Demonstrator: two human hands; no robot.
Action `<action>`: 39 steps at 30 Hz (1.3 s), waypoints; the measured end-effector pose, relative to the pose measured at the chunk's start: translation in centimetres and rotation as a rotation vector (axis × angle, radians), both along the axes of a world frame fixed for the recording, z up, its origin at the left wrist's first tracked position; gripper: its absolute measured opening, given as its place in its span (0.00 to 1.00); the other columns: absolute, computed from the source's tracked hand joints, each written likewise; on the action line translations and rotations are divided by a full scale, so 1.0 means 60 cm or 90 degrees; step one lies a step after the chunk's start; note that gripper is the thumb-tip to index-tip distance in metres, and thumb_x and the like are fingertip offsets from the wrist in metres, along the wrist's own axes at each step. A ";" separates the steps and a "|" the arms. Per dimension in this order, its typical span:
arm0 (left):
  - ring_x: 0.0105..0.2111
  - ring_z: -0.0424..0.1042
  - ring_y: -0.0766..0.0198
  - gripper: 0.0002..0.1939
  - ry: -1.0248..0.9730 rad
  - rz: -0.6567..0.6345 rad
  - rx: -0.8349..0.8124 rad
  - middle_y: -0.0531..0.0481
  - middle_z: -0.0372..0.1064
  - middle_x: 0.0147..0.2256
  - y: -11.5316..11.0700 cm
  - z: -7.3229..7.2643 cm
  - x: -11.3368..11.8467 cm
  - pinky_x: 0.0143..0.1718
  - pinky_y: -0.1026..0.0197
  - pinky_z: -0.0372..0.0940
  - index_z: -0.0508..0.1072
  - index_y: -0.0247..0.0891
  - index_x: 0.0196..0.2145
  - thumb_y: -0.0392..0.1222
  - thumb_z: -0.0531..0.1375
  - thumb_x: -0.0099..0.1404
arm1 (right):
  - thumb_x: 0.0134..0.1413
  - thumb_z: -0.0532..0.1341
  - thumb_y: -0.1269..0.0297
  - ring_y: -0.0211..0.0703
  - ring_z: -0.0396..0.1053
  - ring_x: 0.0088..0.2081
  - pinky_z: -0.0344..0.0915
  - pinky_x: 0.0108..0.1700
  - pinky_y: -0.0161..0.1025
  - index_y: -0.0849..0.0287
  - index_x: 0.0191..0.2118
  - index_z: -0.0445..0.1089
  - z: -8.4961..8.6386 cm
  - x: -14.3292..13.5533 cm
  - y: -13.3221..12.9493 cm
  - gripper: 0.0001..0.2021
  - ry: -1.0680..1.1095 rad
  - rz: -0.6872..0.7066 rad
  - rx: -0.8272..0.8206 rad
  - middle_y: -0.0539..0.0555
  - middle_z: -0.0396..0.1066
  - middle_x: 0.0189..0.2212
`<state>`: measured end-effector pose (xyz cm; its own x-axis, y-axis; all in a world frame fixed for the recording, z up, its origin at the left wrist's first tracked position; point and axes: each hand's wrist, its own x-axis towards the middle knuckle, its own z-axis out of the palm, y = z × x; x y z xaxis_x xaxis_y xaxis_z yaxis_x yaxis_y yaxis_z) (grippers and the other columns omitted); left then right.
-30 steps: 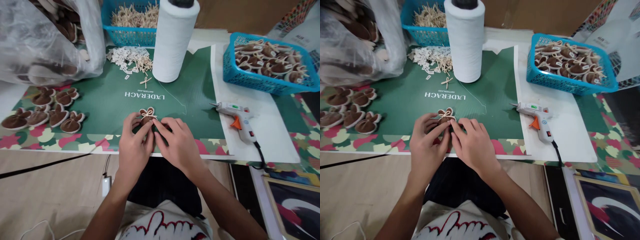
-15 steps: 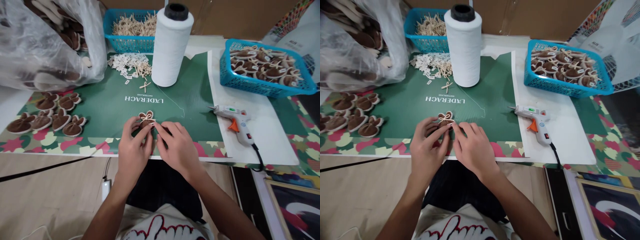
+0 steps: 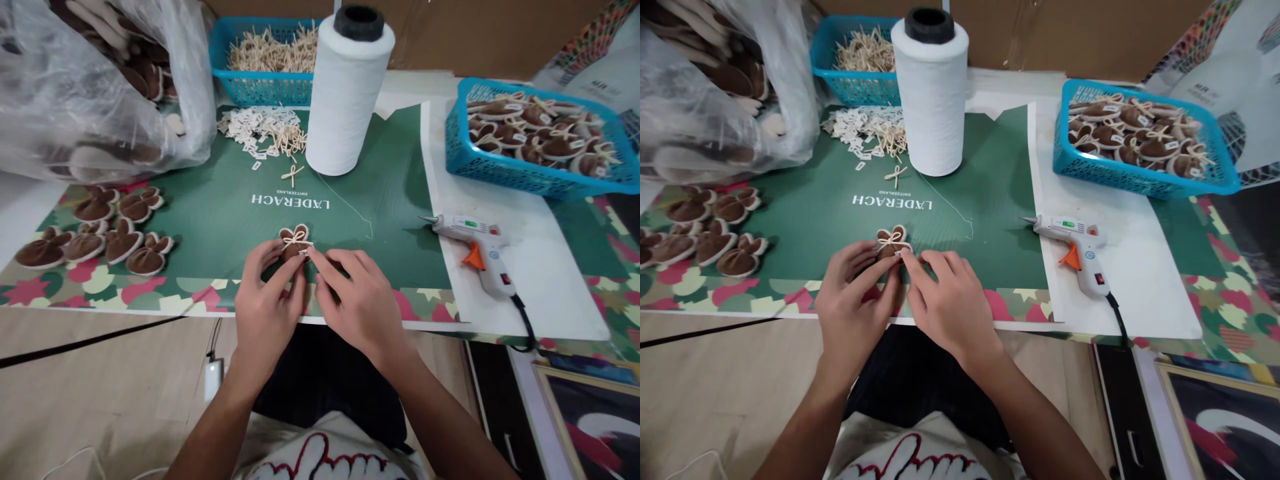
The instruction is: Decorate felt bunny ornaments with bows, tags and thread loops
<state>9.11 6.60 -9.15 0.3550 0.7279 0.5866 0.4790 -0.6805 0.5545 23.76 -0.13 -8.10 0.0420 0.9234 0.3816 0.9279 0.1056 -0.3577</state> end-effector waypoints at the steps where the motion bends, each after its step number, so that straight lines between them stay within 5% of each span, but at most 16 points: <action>1: 0.52 0.77 0.55 0.11 0.003 0.000 0.000 0.41 0.69 0.54 0.000 0.000 0.000 0.53 0.49 0.78 0.79 0.40 0.47 0.30 0.65 0.69 | 0.69 0.56 0.71 0.51 0.69 0.46 0.69 0.46 0.49 0.60 0.64 0.71 0.000 0.000 0.000 0.21 -0.006 0.002 -0.015 0.61 0.76 0.49; 11: 0.52 0.77 0.56 0.11 0.024 -0.005 -0.019 0.42 0.70 0.56 -0.001 0.005 -0.001 0.55 0.49 0.78 0.79 0.41 0.48 0.32 0.63 0.71 | 0.73 0.54 0.67 0.50 0.73 0.53 0.72 0.54 0.48 0.57 0.65 0.69 0.025 0.023 0.022 0.20 0.173 0.037 -0.040 0.61 0.73 0.54; 17: 0.52 0.77 0.57 0.10 0.013 -0.013 -0.024 0.41 0.70 0.56 0.000 0.003 -0.001 0.56 0.50 0.77 0.78 0.40 0.48 0.32 0.62 0.71 | 0.72 0.53 0.71 0.51 0.72 0.53 0.72 0.54 0.49 0.54 0.63 0.73 0.045 0.044 0.061 0.20 0.081 0.170 -0.084 0.59 0.72 0.58; 26: 0.54 0.77 0.54 0.10 0.013 -0.023 -0.016 0.38 0.73 0.58 0.000 -0.003 -0.004 0.55 0.48 0.77 0.79 0.38 0.48 0.32 0.61 0.72 | 0.71 0.53 0.73 0.52 0.71 0.50 0.72 0.52 0.50 0.58 0.61 0.74 0.047 0.038 0.064 0.20 0.052 0.164 -0.114 0.60 0.75 0.56; 32: 0.53 0.77 0.54 0.10 0.027 -0.030 -0.027 0.36 0.73 0.57 0.002 0.002 -0.004 0.57 0.48 0.76 0.80 0.35 0.49 0.31 0.61 0.72 | 0.73 0.52 0.70 0.50 0.72 0.58 0.70 0.60 0.48 0.59 0.63 0.72 0.042 0.054 0.069 0.20 0.201 0.159 -0.101 0.61 0.73 0.59; 39: 0.53 0.78 0.55 0.09 -0.013 -0.051 -0.050 0.38 0.70 0.58 0.005 0.003 -0.012 0.57 0.49 0.76 0.80 0.37 0.47 0.31 0.63 0.71 | 0.70 0.58 0.67 0.50 0.74 0.56 0.73 0.60 0.50 0.53 0.64 0.71 0.041 0.058 0.055 0.20 0.260 0.107 -0.111 0.58 0.73 0.58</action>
